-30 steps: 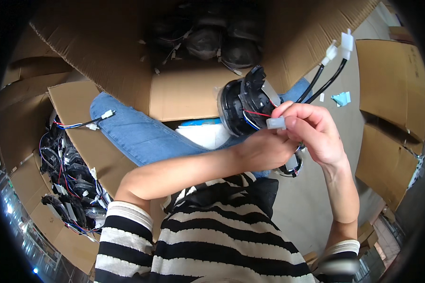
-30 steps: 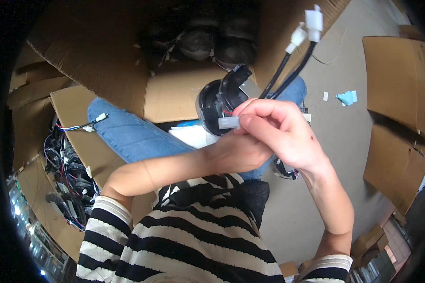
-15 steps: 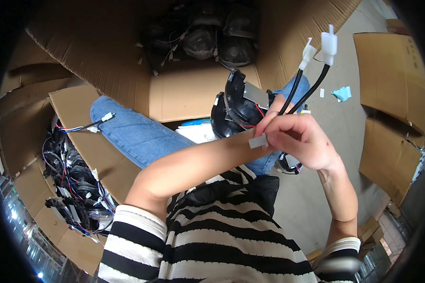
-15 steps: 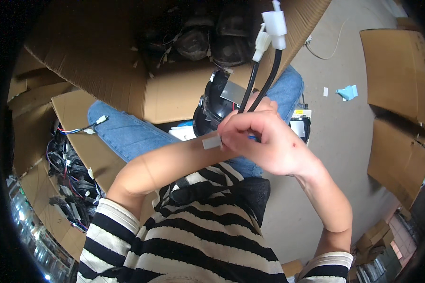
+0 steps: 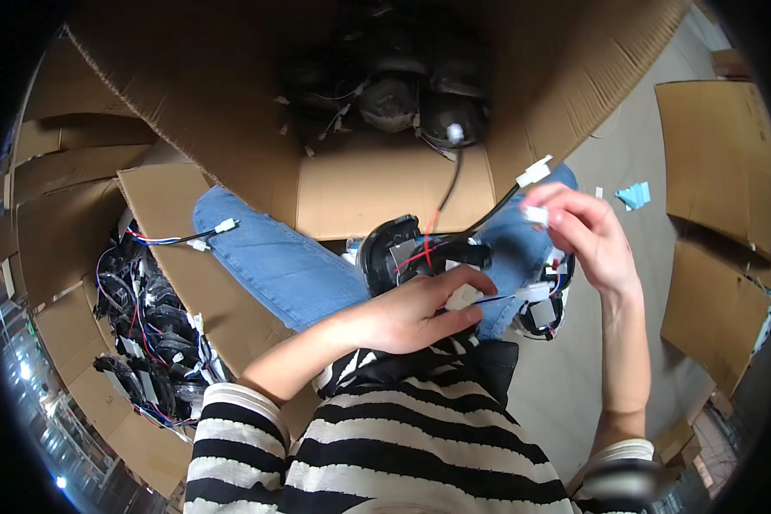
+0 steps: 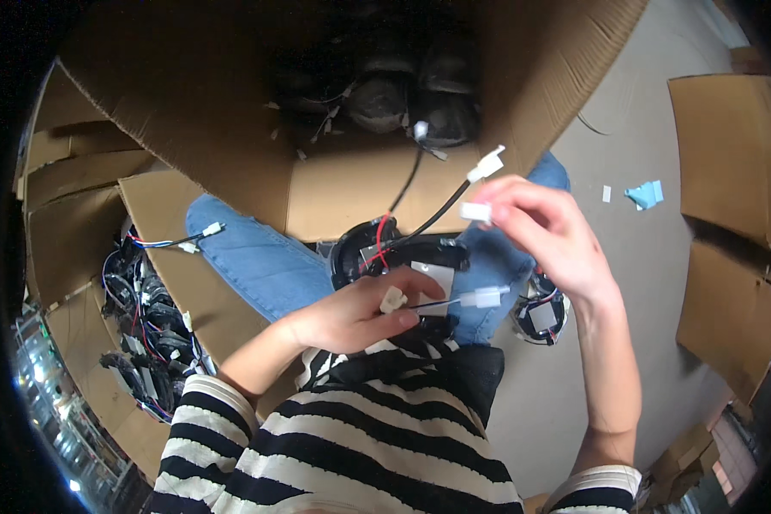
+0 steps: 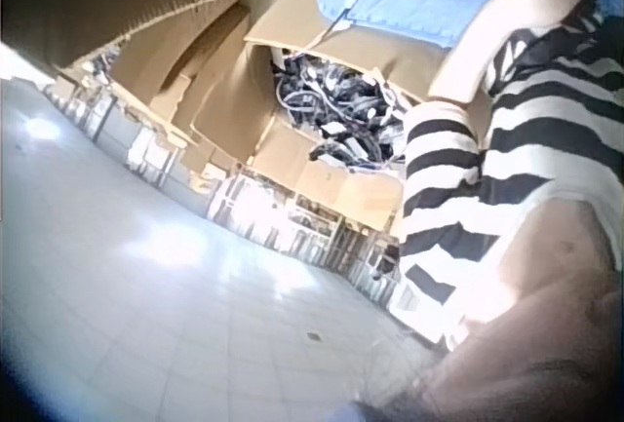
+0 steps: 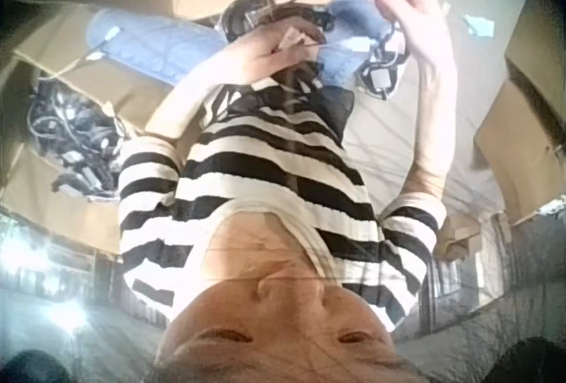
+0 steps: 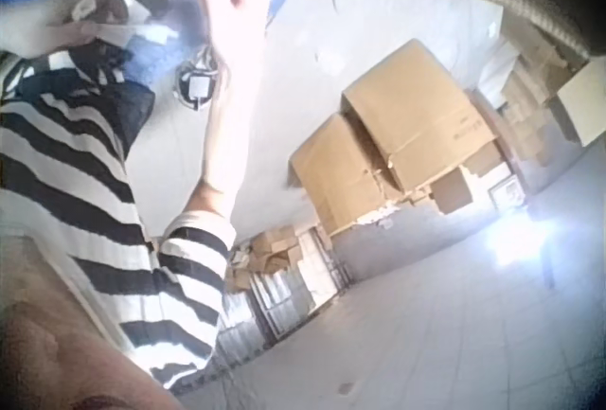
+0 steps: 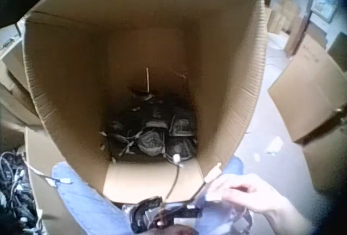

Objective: The person sits on the floor and repeatedly picks up black electronic components from a cardboard box. They connect white plastic connectors to the wires on each component, then place the assembled units back into the box. The process is repeated for multiple items.

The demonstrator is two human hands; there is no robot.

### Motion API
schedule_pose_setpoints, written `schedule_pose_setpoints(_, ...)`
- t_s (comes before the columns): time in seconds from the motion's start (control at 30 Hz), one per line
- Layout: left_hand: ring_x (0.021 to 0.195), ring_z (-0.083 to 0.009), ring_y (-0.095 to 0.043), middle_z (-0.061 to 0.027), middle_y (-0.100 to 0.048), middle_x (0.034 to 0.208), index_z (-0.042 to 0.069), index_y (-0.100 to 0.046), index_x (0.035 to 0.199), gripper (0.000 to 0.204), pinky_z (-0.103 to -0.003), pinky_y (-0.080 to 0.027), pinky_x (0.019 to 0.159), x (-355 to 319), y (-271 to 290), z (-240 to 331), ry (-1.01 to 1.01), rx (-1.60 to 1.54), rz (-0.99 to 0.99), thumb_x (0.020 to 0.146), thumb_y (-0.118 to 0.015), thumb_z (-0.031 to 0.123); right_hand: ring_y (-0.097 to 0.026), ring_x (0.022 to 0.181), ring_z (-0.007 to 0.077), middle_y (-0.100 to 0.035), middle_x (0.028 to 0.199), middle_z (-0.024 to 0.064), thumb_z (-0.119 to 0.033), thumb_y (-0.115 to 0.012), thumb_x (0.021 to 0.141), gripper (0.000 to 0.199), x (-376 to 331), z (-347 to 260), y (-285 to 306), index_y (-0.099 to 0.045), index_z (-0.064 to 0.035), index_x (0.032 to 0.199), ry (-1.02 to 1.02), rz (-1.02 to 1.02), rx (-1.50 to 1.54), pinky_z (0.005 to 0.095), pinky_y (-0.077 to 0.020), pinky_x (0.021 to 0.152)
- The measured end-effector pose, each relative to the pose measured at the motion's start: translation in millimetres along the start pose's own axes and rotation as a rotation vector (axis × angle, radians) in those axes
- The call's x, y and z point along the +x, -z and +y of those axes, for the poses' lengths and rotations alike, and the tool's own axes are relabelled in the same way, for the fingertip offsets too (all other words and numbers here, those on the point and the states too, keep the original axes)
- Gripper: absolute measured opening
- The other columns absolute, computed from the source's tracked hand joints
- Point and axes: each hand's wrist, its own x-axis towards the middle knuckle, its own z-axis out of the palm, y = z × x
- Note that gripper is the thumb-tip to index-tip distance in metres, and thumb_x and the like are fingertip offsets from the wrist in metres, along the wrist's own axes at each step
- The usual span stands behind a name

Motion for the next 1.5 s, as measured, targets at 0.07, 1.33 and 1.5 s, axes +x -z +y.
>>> schedule_pose_setpoints(0.07,0.072,-0.0198,-0.052,-0.0128,-0.053,0.083,0.001,-0.041,0.111,0.030,-0.029,-0.040,0.069,-3,6,-4,0.022,-0.027,0.043,0.085,-0.044,0.015,-0.047,0.073,0.0095,-0.054,0.083,0.0057,-0.008,-0.050,0.081,0.013,-16,6,-3,-0.055,0.0040,0.077,0.056,0.067,-0.054,0.0207,-0.0366,0.063)
schedule_pose_setpoints(1.33,0.044,-0.0148,-0.047,-0.0055,-0.049,0.050,-0.002,-0.058,0.071,0.023,-0.026,-0.037,0.045,-18,22,-17,-0.242,-0.332,-0.185,0.085,-0.047,0.012,-0.050,0.056,0.0232,-0.051,0.064,0.0081,0.005,-0.060,0.060,0.014,-38,-6,-71,-0.055,-0.0012,0.072,0.382,-0.007,-0.474,0.0310,-0.0408,0.049)
schedule_pose_setpoints(1.5,0.053,-0.0115,-0.050,-0.0073,-0.053,0.058,-0.003,-0.058,0.076,0.021,-0.025,-0.038,0.049,-23,17,-15,-0.095,-0.328,-0.133,0.086,-0.047,0.012,-0.050,0.057,0.0239,-0.052,0.065,0.0094,0.005,-0.060,0.061,0.013,-37,5,-70,-0.055,-0.0003,0.072,0.405,0.026,-0.443,0.0310,-0.0411,0.049)
